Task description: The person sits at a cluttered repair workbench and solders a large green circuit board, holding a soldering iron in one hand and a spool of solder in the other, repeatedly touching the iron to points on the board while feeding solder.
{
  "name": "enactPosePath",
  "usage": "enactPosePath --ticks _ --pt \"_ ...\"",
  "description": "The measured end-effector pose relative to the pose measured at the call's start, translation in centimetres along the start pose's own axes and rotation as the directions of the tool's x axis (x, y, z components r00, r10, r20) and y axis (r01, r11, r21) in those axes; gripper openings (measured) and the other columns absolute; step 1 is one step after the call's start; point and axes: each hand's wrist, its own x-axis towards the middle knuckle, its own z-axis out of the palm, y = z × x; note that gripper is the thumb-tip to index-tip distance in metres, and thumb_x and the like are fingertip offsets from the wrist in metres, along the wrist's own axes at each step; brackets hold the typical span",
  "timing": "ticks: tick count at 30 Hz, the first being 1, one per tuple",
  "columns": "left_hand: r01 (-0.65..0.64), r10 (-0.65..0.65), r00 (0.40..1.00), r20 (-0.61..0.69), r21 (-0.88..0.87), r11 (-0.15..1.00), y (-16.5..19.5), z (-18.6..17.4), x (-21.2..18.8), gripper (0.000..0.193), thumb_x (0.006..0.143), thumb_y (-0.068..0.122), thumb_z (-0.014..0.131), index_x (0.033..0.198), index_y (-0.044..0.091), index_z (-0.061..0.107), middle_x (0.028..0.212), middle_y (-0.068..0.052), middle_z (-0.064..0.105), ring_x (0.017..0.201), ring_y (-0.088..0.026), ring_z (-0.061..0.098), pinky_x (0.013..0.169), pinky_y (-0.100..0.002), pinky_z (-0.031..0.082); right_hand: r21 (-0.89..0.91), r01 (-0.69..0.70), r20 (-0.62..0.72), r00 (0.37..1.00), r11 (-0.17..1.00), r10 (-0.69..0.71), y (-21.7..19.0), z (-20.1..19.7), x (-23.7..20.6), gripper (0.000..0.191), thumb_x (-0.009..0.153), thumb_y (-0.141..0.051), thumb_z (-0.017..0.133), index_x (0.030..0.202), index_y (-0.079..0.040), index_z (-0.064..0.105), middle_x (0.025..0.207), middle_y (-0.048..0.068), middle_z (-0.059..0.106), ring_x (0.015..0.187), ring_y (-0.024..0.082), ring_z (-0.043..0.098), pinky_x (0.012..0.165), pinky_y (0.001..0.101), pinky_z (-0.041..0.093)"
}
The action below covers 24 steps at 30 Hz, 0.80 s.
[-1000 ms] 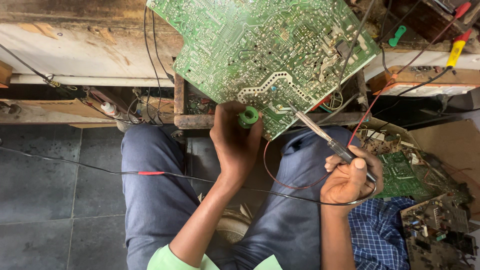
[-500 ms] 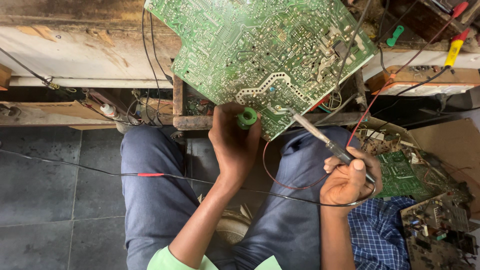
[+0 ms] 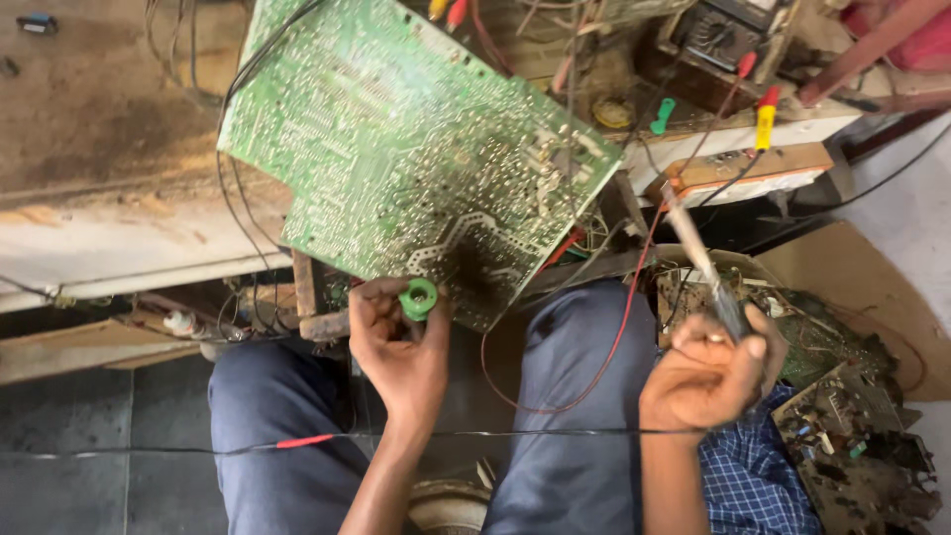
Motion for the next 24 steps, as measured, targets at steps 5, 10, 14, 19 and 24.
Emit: enactPosePath --ticks 5,10,14,19,24 --pt "-0.009 0.009 1.000 0.001 -0.004 1.000 -1.4 -0.8 -0.1 0.032 0.089 -0.001 0.079 0.108 0.004 0.055 0.092 -0.002 0.068 0.077 -0.003 0.060 0.065 -0.017 0.043 -0.533 0.162 0.160 0.983 0.830 -0.089 3.1 1.7 0.9 0.045 0.111 -0.025 0.058 0.148 0.001 0.056 0.116 0.015 0.070 0.097 0.021 0.067 0.082 0.0301 0.055" --pt "-0.039 0.039 0.999 -0.003 0.018 0.999 -2.7 -1.5 0.1 0.033 0.090 -0.002 0.080 0.109 0.005 0.054 0.092 -0.003 0.066 0.077 -0.003 0.057 0.065 -0.016 0.043 -0.710 0.424 0.392 0.901 0.563 -0.185 5.1 2.0 2.8 0.039 0.114 -0.016 0.061 0.149 0.002 0.058 0.125 0.018 0.068 0.111 0.026 0.069 0.094 0.0327 0.055" --pt "-0.036 0.036 0.999 0.018 -0.021 0.999 -3.6 -1.7 0.0 0.034 0.090 -0.001 0.080 0.109 0.005 0.053 0.093 -0.002 0.066 0.077 -0.001 0.055 0.062 -0.016 0.040 -0.759 0.545 0.524 0.836 0.357 -0.162 6.4 2.4 3.9 0.032 0.110 -0.006 0.064 0.141 0.003 0.063 0.123 0.022 0.067 0.112 0.029 0.067 0.099 0.0385 0.053" --pt "0.051 -0.050 0.999 0.014 -0.017 0.999 -4.2 -1.8 -0.3 0.034 0.087 0.000 0.080 0.106 0.006 0.052 0.089 -0.001 0.067 0.069 0.000 0.053 0.055 -0.015 0.035 -0.797 0.464 0.447 0.884 0.388 -0.138 6.6 2.7 3.5 0.034 0.108 -0.004 0.064 0.141 0.003 0.063 0.114 0.019 0.069 0.102 0.025 0.067 0.091 0.0367 0.053" --pt "-0.014 0.015 1.000 0.025 -0.023 1.000 -4.6 -1.7 -0.5 0.034 0.089 0.000 0.080 0.109 0.006 0.053 0.091 -0.001 0.066 0.074 0.000 0.054 0.059 -0.014 0.037 -0.755 0.457 0.412 0.888 0.469 -0.202 5.3 3.3 3.2 0.031 0.111 -0.006 0.062 0.141 0.004 0.061 0.115 0.016 0.069 0.102 0.023 0.068 0.091 0.0346 0.054"
